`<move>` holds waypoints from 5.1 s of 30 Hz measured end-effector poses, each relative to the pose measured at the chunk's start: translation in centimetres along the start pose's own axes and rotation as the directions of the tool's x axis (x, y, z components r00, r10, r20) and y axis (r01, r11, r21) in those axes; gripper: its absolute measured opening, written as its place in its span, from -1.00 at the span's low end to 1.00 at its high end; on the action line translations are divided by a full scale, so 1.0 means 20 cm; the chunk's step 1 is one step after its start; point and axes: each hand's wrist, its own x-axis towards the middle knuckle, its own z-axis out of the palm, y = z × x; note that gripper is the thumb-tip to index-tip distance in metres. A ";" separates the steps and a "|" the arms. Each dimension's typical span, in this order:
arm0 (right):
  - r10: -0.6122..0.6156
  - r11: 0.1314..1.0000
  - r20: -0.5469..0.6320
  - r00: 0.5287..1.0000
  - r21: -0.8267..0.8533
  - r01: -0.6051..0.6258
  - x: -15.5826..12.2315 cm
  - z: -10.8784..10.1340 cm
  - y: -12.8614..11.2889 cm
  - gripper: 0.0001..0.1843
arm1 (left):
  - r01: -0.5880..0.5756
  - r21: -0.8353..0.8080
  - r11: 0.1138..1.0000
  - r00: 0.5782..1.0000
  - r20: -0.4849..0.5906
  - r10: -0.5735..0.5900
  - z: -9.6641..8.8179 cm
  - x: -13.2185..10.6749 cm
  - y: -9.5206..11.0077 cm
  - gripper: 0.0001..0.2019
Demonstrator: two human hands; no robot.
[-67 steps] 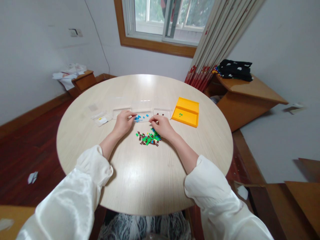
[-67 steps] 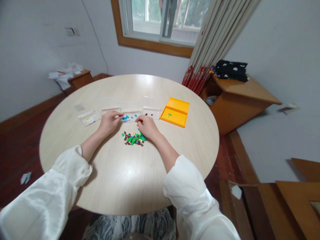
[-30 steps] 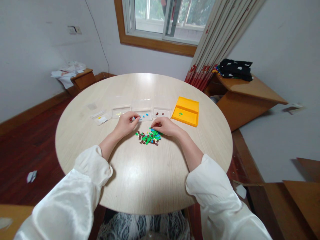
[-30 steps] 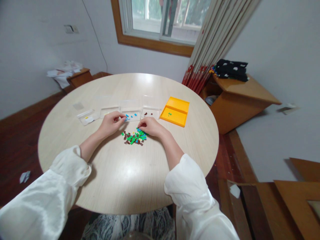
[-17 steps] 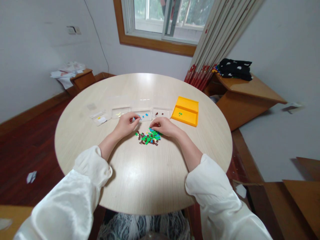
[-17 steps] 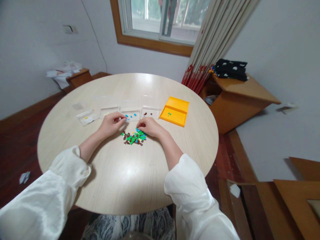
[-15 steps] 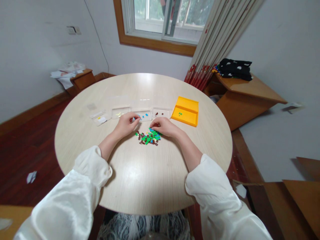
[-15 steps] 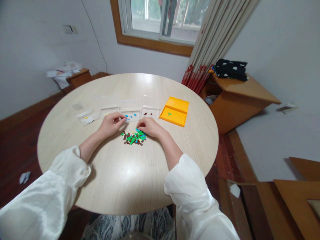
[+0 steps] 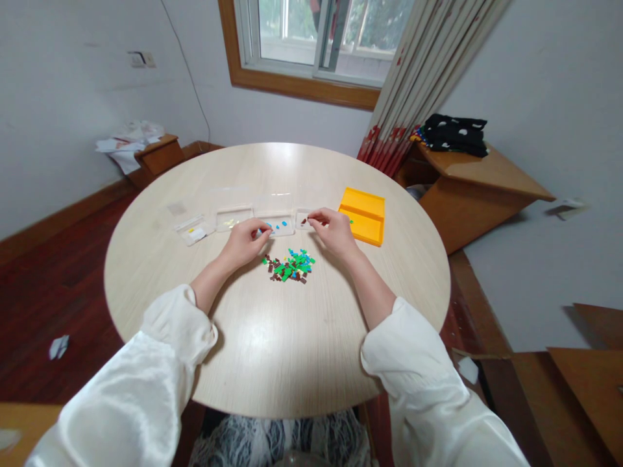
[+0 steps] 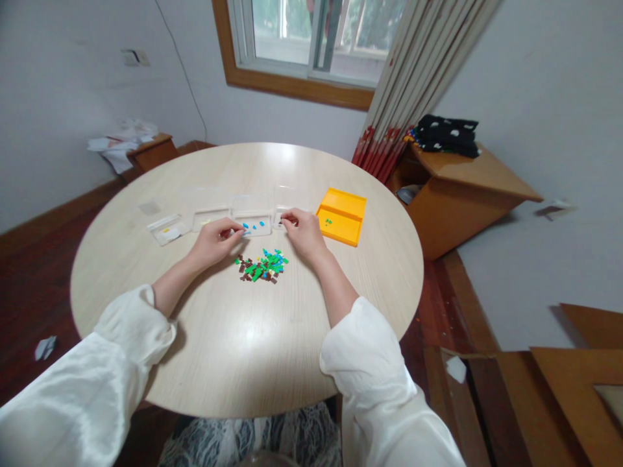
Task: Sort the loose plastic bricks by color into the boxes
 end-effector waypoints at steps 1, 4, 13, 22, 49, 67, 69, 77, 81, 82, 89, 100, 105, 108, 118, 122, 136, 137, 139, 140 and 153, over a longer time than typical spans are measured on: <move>0.018 1.000 -0.039 0.999 0.000 -0.018 0.01 -0.01 0.02 -0.88 | -0.002 -0.001 1.000 1.000 0.002 0.002 0.00 0.00 0.00 -0.81; 0.043 0.999 -0.108 0.993 -0.013 -0.045 0.02 -0.02 0.06 -0.87 | -0.009 -0.001 1.000 1.000 0.010 0.009 0.00 0.00 0.00 -0.81; 0.054 0.994 -0.157 0.986 -0.090 -0.069 0.03 -0.02 0.14 -0.76 | -0.008 0.003 1.000 1.000 0.017 0.008 -0.01 0.00 0.00 -0.80; 0.017 0.994 -0.087 0.996 -0.102 -0.026 0.02 -0.02 0.10 -0.74 | -0.018 -0.024 1.000 1.000 0.023 0.018 0.00 0.00 0.00 -0.81; -0.089 0.995 0.560 0.823 0.007 0.103 -0.07 0.06 -0.02 -0.79 | -0.011 -0.010 1.000 1.000 0.005 0.011 -0.01 0.00 0.01 -0.79; -0.064 0.995 0.392 0.918 0.093 0.030 -0.06 0.07 -0.03 -0.89 | -0.033 -0.028 0.999 0.999 0.030 0.033 0.00 0.00 0.01 -0.83; -0.062 0.992 0.368 0.928 0.126 0.016 -0.06 0.08 -0.03 -0.90 | -0.039 -0.044 0.998 0.998 0.038 0.040 0.00 0.00 0.01 -0.84; -0.110 0.967 0.315 0.943 0.253 0.029 -0.07 0.13 -0.06 -0.95 | -0.145 -0.109 0.983 0.985 0.081 0.154 0.02 -0.01 0.02 -0.85; -0.125 0.959 0.297 0.947 0.280 0.039 -0.08 0.15 -0.07 -0.97 | -0.164 -0.126 0.978 0.979 0.099 0.177 0.02 -0.01 0.03 -0.85; -0.124 0.956 0.295 0.947 0.290 0.035 -0.09 0.16 -0.07 -0.97 | -0.164 -0.129 0.978 0.979 0.102 0.177 0.02 -0.01 0.03 -0.85; -0.099 0.952 0.308 0.946 0.306 0.000 -0.09 0.16 -0.08 -0.97 | -0.123 -0.109 0.986 0.984 0.117 0.135 0.02 -0.01 0.04 -0.86; -0.106 0.952 0.314 0.943 0.306 0.004 -0.09 0.17 -0.08 -0.95 | -0.127 -0.115 0.985 0.981 0.129 0.142 0.02 -0.01 0.05 -0.89; -0.104 0.970 0.306 0.946 0.241 0.029 -0.09 0.15 -0.07 -0.92 | -0.119 -0.123 0.985 0.986 0.106 0.132 0.03 -0.01 0.05 -0.88; -0.092 0.990 0.308 0.947 0.132 0.053 -0.08 0.13 -0.05 -0.90 | -0.110 -0.117 0.987 0.988 0.091 0.121 0.03 -0.01 0.05 -0.89; -0.121 0.991 0.409 0.904 -0.008 0.136 -0.06 0.06 -0.04 -0.79 | -0.087 -0.093 0.992 0.993 0.067 0.093 0.03 -0.01 0.04 -0.90; -0.159 0.987 0.468 0.869 0.043 0.157 -0.06 0.06 -0.03 -0.75 | -0.039 -0.026 0.999 0.999 -0.005 0.039 0.03 -0.01 0.03 -0.91; -0.104 0.993 0.472 0.876 0.000 0.118 -0.08 0.11 -0.01 -0.82 | 0.078 0.117 0.990 0.982 -0.180 -0.057 0.05 0.03 -0.09 -0.87; -0.107 0.992 0.473 0.875 -0.006 0.125 -0.08 0.12 -0.01 -0.83 | 0.082 0.116 0.990 0.982 -0.179 -0.060 0.05 0.04 -0.09 -0.86; -0.117 0.990 0.478 0.871 -0.017 0.142 -0.08 0.12 -0.02 -0.83 | 0.089 0.112 0.990 0.982 -0.175 -0.068 0.05 0.04 -0.10 -0.84; -0.118 0.989 0.476 0.871 -0.025 0.148 -0.08 0.12 -0.02 -0.84 | 0.091 0.110 0.990 0.982 -0.173 -0.071 0.05 0.04 -0.10 -0.83; -0.102 0.991 0.173 0.980 -0.065 0.114 -0.03 0.03 -0.02 -0.87 | -0.073 -0.034 0.997 0.996 0.044 0.075 0.03 0.00 0.03 -0.81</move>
